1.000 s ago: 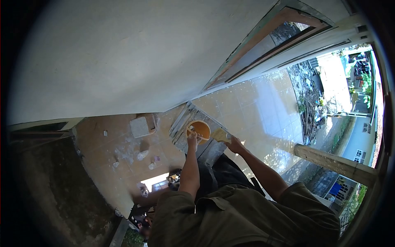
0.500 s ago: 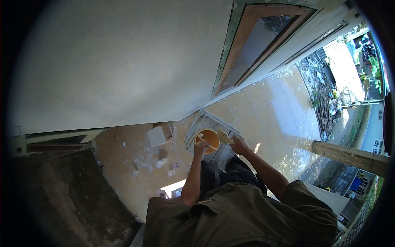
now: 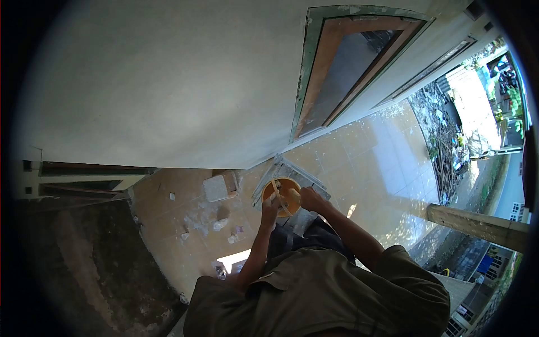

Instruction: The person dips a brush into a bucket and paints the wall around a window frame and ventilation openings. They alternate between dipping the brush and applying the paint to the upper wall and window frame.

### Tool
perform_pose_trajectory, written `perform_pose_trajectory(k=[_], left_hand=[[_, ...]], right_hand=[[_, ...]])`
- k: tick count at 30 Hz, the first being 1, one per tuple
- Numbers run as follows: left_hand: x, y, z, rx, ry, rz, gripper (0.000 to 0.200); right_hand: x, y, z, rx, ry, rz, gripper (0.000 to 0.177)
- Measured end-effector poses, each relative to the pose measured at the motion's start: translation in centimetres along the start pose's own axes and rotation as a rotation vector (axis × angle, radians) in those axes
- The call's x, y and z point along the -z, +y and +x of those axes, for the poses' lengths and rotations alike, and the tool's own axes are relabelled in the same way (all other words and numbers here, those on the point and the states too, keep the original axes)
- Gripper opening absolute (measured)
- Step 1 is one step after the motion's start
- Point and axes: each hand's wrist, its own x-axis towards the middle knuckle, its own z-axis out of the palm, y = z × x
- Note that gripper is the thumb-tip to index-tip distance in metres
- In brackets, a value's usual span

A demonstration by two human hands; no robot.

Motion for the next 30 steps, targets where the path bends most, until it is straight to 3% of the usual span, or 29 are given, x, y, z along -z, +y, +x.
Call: perform_pose_trajectory(k=[2,4,5,8,10,13,16,30], left_hand=[[-0.6,1.3,-0.3,-0.022,-0.02,0.014,0.029],[-1.1,2.4,-0.2,-0.057,-0.05,-0.007,0.031],[-1.3,2.8,-0.1,-0.062,-0.052,-0.007,0.031],[-2.1,4.1,0.6,-0.093,-0.105,-0.058,0.033],[-2.7,5.6,0.2,-0.112,-0.154,-0.132,0.036],[-3.8,7.8,-0.1,-0.157,-0.203,-0.173,0.044],[-4.7,10.3,-0.7,-0.192,-0.249,-0.225,0.05],[-7.1,16.6,0.2,-0.338,-0.362,-0.187,0.049]], right_hand=[[1.3,-1.1,0.1,-0.035,-0.011,0.04,0.016],[2.0,-1.8,0.0,0.065,0.246,0.011,0.016],[2.7,-2.0,0.0,0.068,0.25,0.009,0.016],[5.0,-2.2,0.5,0.052,0.242,-0.022,0.027],[6.0,-2.2,1.1,0.161,0.416,0.022,0.033],[8.7,-3.1,0.9,0.154,0.462,0.123,0.023],[10.8,-4.3,0.8,0.173,0.524,0.112,0.024],[14.6,-4.7,4.0,0.227,0.657,-0.025,0.024]])
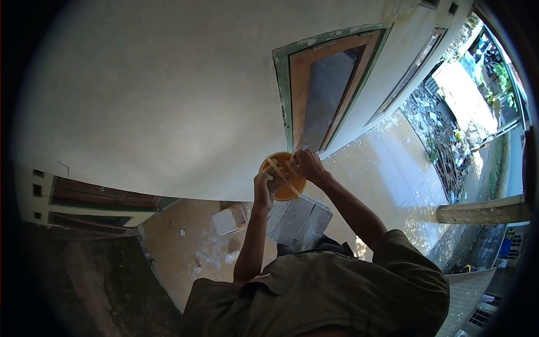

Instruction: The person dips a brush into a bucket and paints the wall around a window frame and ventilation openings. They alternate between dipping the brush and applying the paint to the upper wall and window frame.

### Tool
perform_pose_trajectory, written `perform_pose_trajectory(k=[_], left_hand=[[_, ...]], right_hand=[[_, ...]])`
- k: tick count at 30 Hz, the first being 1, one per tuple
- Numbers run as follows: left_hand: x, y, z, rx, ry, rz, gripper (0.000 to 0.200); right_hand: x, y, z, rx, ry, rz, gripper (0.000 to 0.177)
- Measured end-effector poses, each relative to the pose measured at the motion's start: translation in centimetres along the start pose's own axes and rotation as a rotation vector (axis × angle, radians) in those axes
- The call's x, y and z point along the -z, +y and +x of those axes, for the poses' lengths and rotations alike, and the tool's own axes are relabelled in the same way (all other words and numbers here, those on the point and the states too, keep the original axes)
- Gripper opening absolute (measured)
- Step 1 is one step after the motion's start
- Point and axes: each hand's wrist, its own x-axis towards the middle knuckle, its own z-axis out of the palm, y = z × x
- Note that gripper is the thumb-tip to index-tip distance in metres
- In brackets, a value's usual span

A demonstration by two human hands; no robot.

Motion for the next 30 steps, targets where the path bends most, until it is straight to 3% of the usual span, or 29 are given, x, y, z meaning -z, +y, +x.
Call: perform_pose_trajectory(k=[10,21,30], left_hand=[[-0.7,0.3,1.2,-0.033,-0.013,0.009,0.053],[-1.1,-0.1,0.9,0.001,-0.061,-0.03,0.058],[-0.7,-0.7,1.1,-0.014,-0.062,-0.005,0.056]], right_hand=[[0.6,-0.3,1.2,0.052,0.092,0.018,0.025],[-0.1,0.2,0.6,-0.028,0.017,-0.003,0.025],[1.4,-0.3,-0.2,-0.021,0.076,0.013,0.027]])
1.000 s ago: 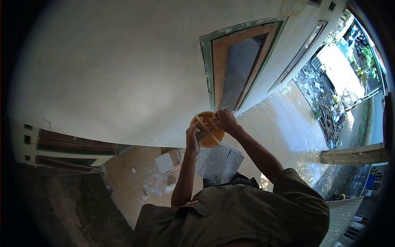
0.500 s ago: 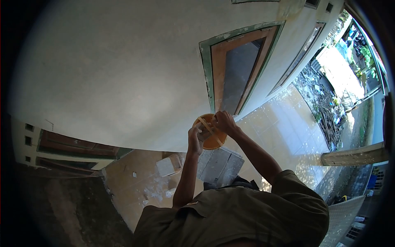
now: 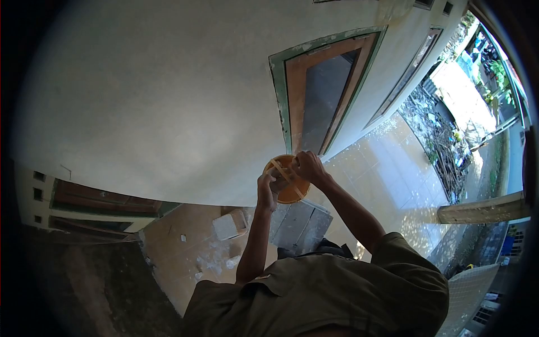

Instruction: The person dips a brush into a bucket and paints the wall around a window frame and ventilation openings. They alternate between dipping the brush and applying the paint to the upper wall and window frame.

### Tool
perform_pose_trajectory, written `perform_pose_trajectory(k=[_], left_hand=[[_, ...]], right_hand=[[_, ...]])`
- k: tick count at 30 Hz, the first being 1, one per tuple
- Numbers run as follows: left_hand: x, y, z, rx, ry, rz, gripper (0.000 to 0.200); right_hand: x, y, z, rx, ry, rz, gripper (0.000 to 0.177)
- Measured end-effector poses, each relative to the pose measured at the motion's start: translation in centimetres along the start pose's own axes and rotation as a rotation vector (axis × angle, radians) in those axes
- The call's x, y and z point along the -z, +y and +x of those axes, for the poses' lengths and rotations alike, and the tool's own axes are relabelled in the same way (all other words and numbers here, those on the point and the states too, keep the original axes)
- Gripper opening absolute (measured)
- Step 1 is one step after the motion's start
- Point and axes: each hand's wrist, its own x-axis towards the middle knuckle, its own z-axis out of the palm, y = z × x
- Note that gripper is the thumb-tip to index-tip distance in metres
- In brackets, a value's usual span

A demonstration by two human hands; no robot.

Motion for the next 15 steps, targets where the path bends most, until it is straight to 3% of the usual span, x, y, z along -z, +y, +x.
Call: perform_pose_trajectory(k=[7,9,15], left_hand=[[0.4,-0.2,-0.6,0.059,0.059,0.031,0.043],[0.1,-0.2,-1.0,0.082,0.088,0.064,0.039],[2.0,-3.9,-1.7,0.156,0.111,0.274,0.034]], right_hand=[[2.1,1.3,-2.8,-0.099,-0.032,0.065,0.025],[2.4,2.0,-4.6,-0.282,-0.106,0.305,0.024],[-0.1,5.4,-9.2,-0.396,-0.182,0.379,0.02]])
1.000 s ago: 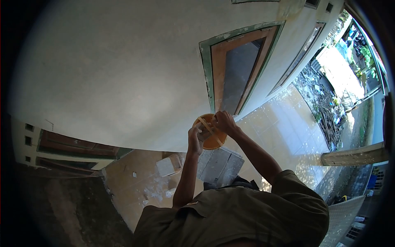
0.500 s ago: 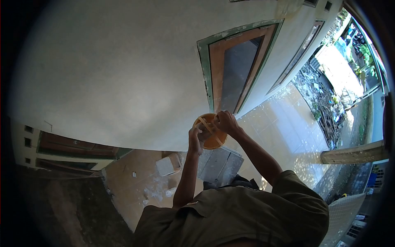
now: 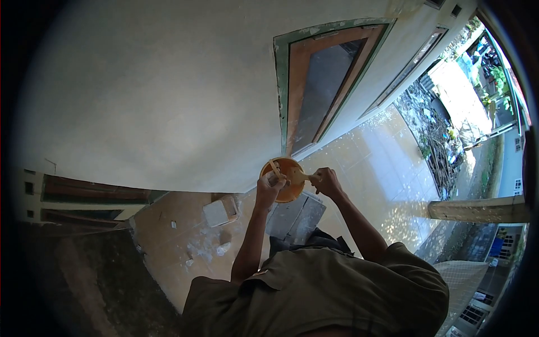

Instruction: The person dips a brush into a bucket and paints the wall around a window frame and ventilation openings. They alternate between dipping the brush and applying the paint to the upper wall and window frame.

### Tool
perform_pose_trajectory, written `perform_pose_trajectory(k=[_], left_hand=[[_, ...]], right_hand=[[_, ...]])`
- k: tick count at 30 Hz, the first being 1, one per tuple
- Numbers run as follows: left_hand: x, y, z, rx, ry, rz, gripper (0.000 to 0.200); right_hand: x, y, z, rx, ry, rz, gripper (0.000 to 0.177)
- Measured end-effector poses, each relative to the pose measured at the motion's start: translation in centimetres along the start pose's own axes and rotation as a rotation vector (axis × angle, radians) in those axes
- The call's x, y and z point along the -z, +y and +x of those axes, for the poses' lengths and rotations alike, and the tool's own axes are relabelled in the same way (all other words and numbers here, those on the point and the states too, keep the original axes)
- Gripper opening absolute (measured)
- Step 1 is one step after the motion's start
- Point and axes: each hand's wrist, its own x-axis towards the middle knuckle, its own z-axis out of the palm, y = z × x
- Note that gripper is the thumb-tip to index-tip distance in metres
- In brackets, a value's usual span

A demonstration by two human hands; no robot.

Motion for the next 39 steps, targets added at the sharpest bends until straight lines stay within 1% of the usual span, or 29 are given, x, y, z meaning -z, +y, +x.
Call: perform_pose_trajectory(k=[2,3,4,6,7,10,11,14,17,21,23,24,26,27,29,33,35,39], left_hand=[[0.6,-2.0,0.2,-0.012,-0.018,0.034,0.035],[0.9,-2.9,0.3,0.011,-0.02,0.125,0.035],[1.1,-3.9,0.4,0.033,-0.024,0.217,0.035],[1.7,-6.1,0.5,0.047,-0.027,0.214,0.035],[1.8,-7.1,0.6,0.054,-0.029,0.215,0.036],[2.3,-9.7,0.5,0.094,-0.031,0.216,0.036],[2.5,-10.5,0.4,0.076,-0.034,0.273,0.034],[2.9,-12.7,0.5,0.14,-0.038,0.339,0.031],[2.6,-14.6,0.2,0.172,-0.038,0.323,0.03],[3.1,-19.5,1.1,0.195,-0.031,0.33,0.03],[3.6,-21.2,1.5,0.222,-0.062,0.423,0.03],[3.5,-21.6,1.7,0.223,-0.058,0.414,0.03],[3.6,-22.2,1.9,0.249,-0.074,0.565,0.035],[3.8,-22.7,2.1,0.251,-0.072,0.56,0.035],[4.2,-23.7,2.5,0.319,-0.102,0.607,0.042],[5.5,-28.2,3.2,0.352,-0.073,0.603,0.047],[6.6,-30.6,4.0,0.324,-0.078,0.475,0.049],[6.6,-27.5,3.8,0.388,-0.045,0.436,0.052]], right_hand=[[-1.3,2.6,-0.2,-0.034,-0.031,-0.131,0.018],[-1.5,2.7,-0.6,-0.125,-0.117,-0.187,0.022],[-2.1,3.4,-0.7,-0.129,-0.12,-0.19,0.022],[-3.7,5.0,-0.9,-0.149,-0.225,-0.442,0.02],[-4.6,5.4,-1.2,-0.162,-0.214,-0.535,0.022],[-6.0,6.1,-2.0,-0.176,-0.209,-0.597,0.026],[-6.2,6.3,-2.3,-0.177,-0.244,-0.616,0.029],[-7.1,8.3,-2.8,-0.208,-0.266,-0.642,0.028],[-8.3,11.6,-3.4,-0.231,-0.289,-0.662,0.027],[-8.3,12.6,-4.3,-0.29,-0.355,-0.687,0.027],[-8.7,13.5,-4.8,-0.286,-0.316,-0.593,0.027],[-8.6,13.6,-4.9,-0.285,-0.321,-0.601,0.027],[-9.0,13.7,-5.0,-0.302,-0.345,-0.592,0.027],[-9.2,14.3,-5.0,-0.303,-0.349,-0.596,0.027],[-9.9,15.5,-4.9,-0.316,-0.356,-0.563,0.026],[-11.1,16.2,-4.8,-0.355,-0.367,-0.549,0.026],[-11.5,15.9,-4.4,-0.346,-0.35,-0.484,0.025],[-13.2,17.4,-4.0,-0.374,-0.326,-0.454,0.024]])
